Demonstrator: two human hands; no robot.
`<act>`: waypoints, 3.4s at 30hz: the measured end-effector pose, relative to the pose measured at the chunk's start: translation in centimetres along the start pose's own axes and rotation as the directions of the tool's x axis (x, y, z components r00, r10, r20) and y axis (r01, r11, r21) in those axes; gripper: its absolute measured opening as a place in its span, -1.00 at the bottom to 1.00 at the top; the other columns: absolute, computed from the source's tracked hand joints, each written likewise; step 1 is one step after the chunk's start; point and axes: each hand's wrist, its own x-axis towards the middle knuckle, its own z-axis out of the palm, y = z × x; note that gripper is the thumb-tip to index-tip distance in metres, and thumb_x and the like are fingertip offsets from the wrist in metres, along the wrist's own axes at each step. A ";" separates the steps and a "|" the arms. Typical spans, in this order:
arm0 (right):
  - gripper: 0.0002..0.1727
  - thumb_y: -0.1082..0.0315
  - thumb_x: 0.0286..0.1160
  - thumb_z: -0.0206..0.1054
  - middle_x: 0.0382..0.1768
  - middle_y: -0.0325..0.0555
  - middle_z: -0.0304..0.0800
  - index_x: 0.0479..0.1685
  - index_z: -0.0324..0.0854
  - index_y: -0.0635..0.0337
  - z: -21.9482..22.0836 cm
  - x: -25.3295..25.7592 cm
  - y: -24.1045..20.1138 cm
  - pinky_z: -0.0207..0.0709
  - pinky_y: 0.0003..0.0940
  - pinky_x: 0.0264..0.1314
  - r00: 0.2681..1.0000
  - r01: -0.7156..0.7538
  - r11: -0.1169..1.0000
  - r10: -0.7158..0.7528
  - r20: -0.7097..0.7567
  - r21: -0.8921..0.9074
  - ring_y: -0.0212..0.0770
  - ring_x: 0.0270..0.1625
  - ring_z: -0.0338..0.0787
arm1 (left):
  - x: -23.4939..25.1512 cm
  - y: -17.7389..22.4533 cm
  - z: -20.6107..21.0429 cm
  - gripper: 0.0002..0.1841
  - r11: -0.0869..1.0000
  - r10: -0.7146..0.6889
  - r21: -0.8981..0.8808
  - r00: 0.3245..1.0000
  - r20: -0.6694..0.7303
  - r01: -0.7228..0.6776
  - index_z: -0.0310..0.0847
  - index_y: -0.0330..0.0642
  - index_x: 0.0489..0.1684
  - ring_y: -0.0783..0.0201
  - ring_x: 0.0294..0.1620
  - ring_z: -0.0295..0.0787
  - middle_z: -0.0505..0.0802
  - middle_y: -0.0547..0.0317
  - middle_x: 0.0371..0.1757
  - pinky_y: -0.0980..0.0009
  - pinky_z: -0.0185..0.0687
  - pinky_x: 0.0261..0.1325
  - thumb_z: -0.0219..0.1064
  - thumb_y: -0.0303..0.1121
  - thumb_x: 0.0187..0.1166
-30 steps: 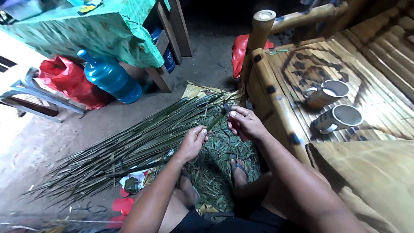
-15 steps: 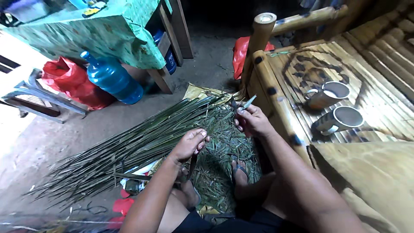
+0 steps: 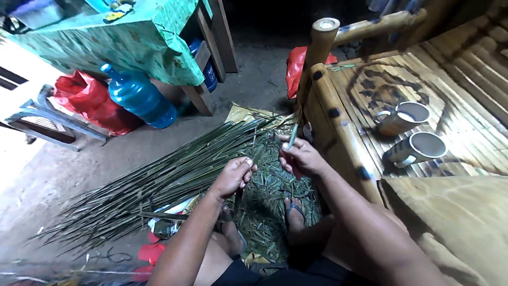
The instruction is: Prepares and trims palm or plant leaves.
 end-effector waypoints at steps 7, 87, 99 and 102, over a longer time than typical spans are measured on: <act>-0.64 0.25 0.80 0.08 -0.49 -0.19 0.68 0.41 0.59 0.12 1.2 0.3 1.1 0.60 -0.52 -0.53 1.000 0.001 0.999 -0.002 0.031 0.052 -0.40 -0.61 0.61 | 0.1 0.1 1.7 -0.74 0.964 0.137 0.235 0.990 -0.028 -0.126 0.66 -0.33 -0.08 0.36 -0.51 0.79 0.86 0.13 -0.33 0.47 0.82 -0.36 0.08 -0.37 0.85; -0.66 0.22 0.84 0.10 -0.34 0.04 0.81 0.14 0.72 0.24 -3.6 1.1 0.4 0.73 -0.07 -0.26 0.949 -0.287 0.648 0.091 -0.302 -0.706 -0.06 -0.41 0.79 | -0.1 1.1 -1.9 -0.71 0.987 -0.057 0.138 0.988 -0.142 0.077 0.58 -0.31 -0.04 0.45 -0.68 0.59 0.71 0.18 -0.52 0.60 0.61 -0.56 -0.04 -0.33 0.91; -0.67 0.21 0.74 0.20 -0.53 -0.22 0.75 -0.32 0.66 0.26 0.4 0.4 1.1 0.62 -0.49 -0.46 0.991 0.090 0.958 -0.058 0.123 -0.272 -0.42 -0.56 0.68 | 0.2 0.3 -0.2 -0.80 0.994 -0.112 0.016 0.991 0.071 0.111 0.57 -0.21 -0.03 0.50 -0.71 0.57 0.67 0.26 -0.58 0.65 0.56 -0.61 0.05 -0.34 0.85; -0.70 0.20 0.72 0.23 -0.54 -0.21 0.75 -0.29 0.68 0.22 -1.0 0.5 0.4 0.62 -0.47 -0.50 0.986 0.168 0.947 -0.157 0.064 -0.275 -0.40 -0.58 0.67 | 0.2 0.4 -0.5 -0.79 0.994 -0.106 -0.022 0.989 0.106 0.109 0.59 -0.18 -0.08 0.54 -0.73 0.51 0.64 0.31 -0.61 0.68 0.51 -0.63 0.04 -0.34 0.85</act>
